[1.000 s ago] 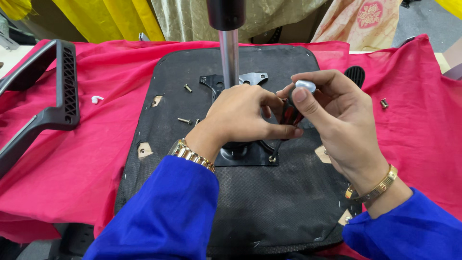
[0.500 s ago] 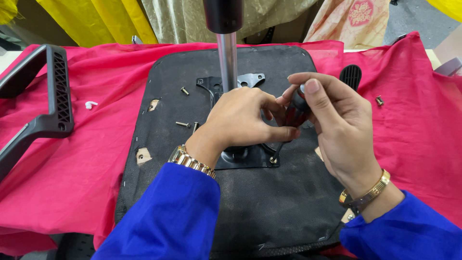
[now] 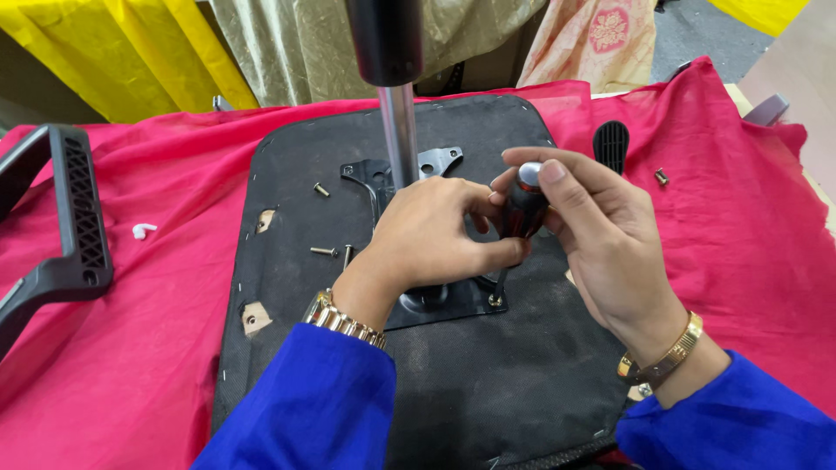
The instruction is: The person uses a screwdriver to tighten multiple screws into the underside of an office chair base. They repeatedly insert and turn screws to secure the metal frame to the fabric seat.
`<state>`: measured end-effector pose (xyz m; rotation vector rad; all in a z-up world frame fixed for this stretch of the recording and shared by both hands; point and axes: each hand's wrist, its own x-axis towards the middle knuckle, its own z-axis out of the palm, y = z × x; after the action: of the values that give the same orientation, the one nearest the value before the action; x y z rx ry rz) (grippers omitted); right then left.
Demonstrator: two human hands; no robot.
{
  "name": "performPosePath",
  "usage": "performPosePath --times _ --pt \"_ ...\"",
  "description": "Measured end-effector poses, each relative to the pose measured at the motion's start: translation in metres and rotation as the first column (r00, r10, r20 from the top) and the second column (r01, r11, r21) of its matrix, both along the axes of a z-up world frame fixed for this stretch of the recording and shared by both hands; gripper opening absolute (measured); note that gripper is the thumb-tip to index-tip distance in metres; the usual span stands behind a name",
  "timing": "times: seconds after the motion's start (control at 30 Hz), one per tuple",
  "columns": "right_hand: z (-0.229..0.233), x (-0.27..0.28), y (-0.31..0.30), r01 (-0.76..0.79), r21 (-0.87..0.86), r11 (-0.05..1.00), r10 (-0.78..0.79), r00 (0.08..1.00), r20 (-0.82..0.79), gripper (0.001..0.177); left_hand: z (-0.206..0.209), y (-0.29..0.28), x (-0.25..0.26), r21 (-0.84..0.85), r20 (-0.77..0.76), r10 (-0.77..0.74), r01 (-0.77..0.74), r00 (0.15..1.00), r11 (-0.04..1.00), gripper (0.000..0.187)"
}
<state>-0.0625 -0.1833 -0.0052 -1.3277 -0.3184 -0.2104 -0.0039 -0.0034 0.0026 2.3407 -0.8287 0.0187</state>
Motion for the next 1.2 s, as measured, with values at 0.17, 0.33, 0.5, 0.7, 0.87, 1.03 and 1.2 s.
performPosePath --times 0.17,0.33,0.5,0.7,0.87,1.03,1.2 --pt "-0.004 0.000 0.003 0.109 -0.101 0.989 -0.106 0.994 0.040 0.028 0.004 0.000 -0.004 0.027 0.016 0.020 -0.020 1.000 0.999 0.059" --pt "-0.005 -0.003 0.006 0.141 -0.077 0.987 -0.138 0.990 0.037 0.025 0.007 0.000 -0.006 0.006 0.056 -0.019 0.018 0.998 1.000 0.055" --pt "-0.003 -0.009 0.011 0.125 -0.101 0.987 -0.119 0.991 0.065 0.028 0.005 -0.001 -0.006 -0.028 0.053 -0.024 0.026 0.998 0.999 0.050" --pt "-0.007 -0.016 0.021 0.189 -0.092 0.978 -0.185 0.982 0.046 0.033 0.003 -0.003 -0.006 0.024 0.060 -0.026 0.025 0.998 0.999 0.053" --pt "-0.014 -0.023 0.024 0.272 -0.080 0.959 -0.259 0.956 0.139 0.032 0.001 -0.002 -0.005 0.064 0.094 -0.083 0.077 0.992 0.995 0.059" --pt "-0.013 -0.026 0.028 0.218 -0.013 0.976 -0.217 0.974 0.064 0.037 0.001 0.001 -0.005 0.053 0.104 -0.113 0.108 0.988 0.993 0.058" --pt "-0.009 -0.026 0.017 0.052 0.059 0.997 -0.052 0.999 -0.006 0.042 0.001 -0.001 -0.006 0.033 0.107 -0.073 0.070 0.992 0.997 0.057"
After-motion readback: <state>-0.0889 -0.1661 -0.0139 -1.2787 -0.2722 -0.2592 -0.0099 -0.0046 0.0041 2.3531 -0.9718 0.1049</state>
